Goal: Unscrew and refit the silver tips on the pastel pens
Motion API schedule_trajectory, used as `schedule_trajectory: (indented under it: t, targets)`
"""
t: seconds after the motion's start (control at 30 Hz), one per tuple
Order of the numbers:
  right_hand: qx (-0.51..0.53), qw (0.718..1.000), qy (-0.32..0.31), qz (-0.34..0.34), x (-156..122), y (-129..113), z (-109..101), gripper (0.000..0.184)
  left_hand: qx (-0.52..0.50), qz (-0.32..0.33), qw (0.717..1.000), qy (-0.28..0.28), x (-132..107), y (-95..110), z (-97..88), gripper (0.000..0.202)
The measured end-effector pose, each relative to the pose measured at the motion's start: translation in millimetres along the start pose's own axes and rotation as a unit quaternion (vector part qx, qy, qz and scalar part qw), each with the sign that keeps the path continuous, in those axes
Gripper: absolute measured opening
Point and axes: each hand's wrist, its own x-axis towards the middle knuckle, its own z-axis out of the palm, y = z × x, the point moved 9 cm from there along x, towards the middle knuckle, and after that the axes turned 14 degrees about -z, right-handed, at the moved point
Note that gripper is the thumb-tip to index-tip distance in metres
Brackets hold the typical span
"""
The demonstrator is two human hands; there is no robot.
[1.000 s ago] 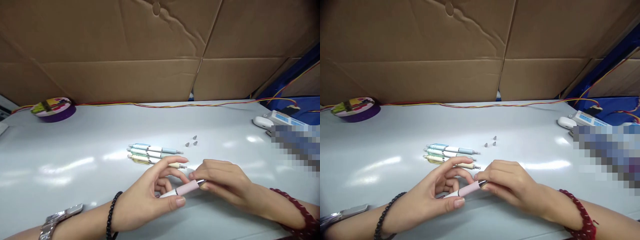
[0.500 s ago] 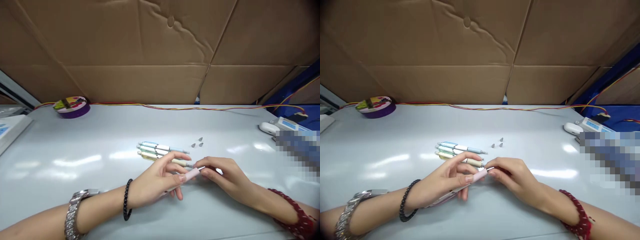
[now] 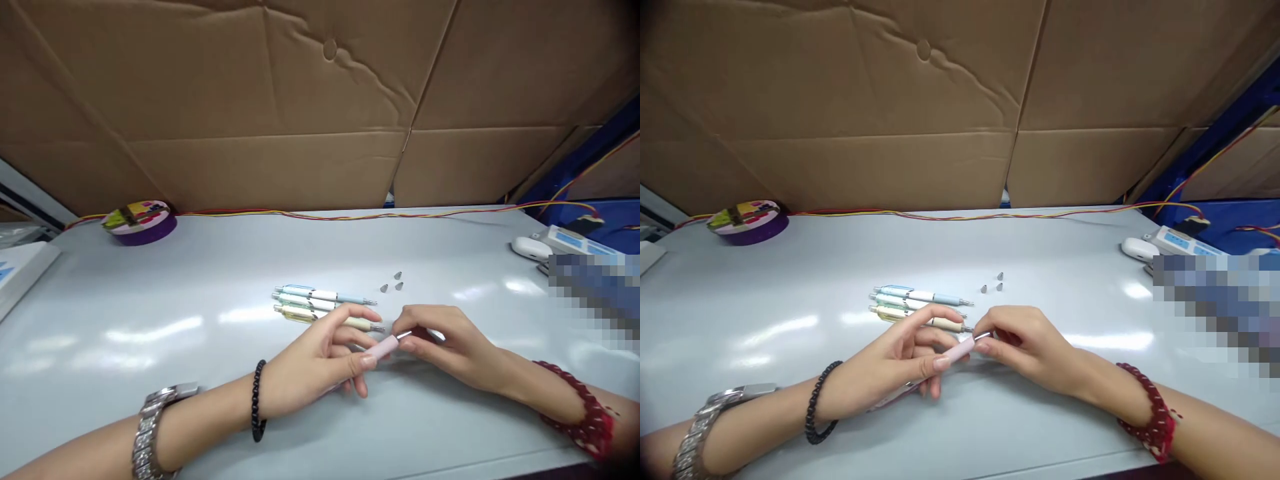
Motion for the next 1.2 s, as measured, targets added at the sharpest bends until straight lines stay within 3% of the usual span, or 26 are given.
schedule_trajectory:
  t: [0.13,0.27,0.6,0.73,0.93,1.2]
  targets:
    - [-0.025,0.997,0.025,-0.071,-2,-13,-11,0.011,0.001,0.0,1.0,-0.005,2,1,-1.9,0.041]
    - [-0.015,0.99,0.034,-0.137,-1,-27,-14,0.022,0.0,-0.01,1.0,-0.016,2,1,-0.8,0.039]
    - [-0.044,0.998,-0.008,-0.036,-1,-10,-8,0.023,0.024,-0.017,0.999,-0.015,1,2,0.6,0.029]
    - [-0.08,0.995,0.025,-0.063,0,-16,-15,0.013,0.01,-0.02,1.0,-0.011,2,2,-0.4,0.026]
    - [-0.067,0.985,0.049,-0.149,-3,-33,-19,0.018,0.021,-0.025,0.999,-0.034,2,5,4.4,0.015]
    - [-0.097,0.976,0.043,-0.19,-6,-44,-15,0.019,0.09,-0.013,0.995,-0.041,-4,7,10.5,0.019]
